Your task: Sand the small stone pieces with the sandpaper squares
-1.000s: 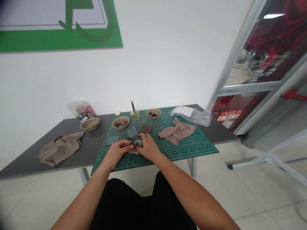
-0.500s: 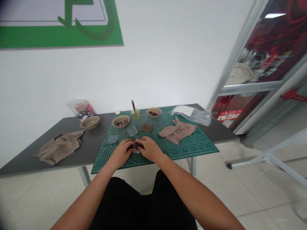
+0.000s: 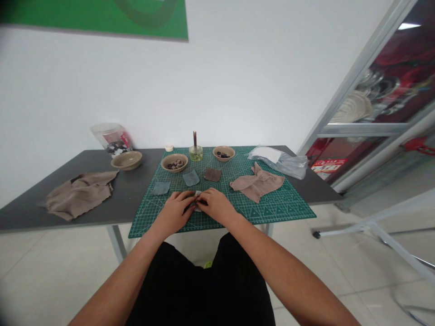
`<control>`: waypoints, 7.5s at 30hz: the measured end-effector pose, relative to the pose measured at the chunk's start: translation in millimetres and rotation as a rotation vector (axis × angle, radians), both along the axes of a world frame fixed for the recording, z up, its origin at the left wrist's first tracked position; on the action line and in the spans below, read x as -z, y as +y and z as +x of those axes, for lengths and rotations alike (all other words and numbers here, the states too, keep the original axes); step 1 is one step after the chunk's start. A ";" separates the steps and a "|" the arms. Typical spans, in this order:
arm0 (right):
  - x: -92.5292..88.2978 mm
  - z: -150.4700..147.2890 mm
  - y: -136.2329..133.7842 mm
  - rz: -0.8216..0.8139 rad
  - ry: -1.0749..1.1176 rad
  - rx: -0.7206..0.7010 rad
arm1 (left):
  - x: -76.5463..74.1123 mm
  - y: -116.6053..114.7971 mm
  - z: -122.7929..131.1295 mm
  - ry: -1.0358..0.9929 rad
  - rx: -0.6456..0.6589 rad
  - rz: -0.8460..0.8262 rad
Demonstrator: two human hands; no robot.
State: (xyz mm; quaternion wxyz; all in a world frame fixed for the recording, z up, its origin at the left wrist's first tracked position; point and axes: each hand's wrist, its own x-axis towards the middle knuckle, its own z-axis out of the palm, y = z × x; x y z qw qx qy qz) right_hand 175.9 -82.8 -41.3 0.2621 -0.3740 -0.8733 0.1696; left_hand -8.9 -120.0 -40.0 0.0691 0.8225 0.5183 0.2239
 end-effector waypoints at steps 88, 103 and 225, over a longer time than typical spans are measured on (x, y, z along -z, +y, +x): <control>-4.6 -2.6 -9.6 0.100 -0.068 -0.041 | -5.0 -4.9 1.9 0.050 -0.021 0.003; -2.9 3.3 -4.8 0.164 -0.063 -0.033 | -1.6 -5.3 3.4 0.093 -0.064 -0.015; -1.2 -1.4 -14.4 -0.068 0.004 0.209 | 5.2 0.2 -10.1 -0.344 -0.039 0.031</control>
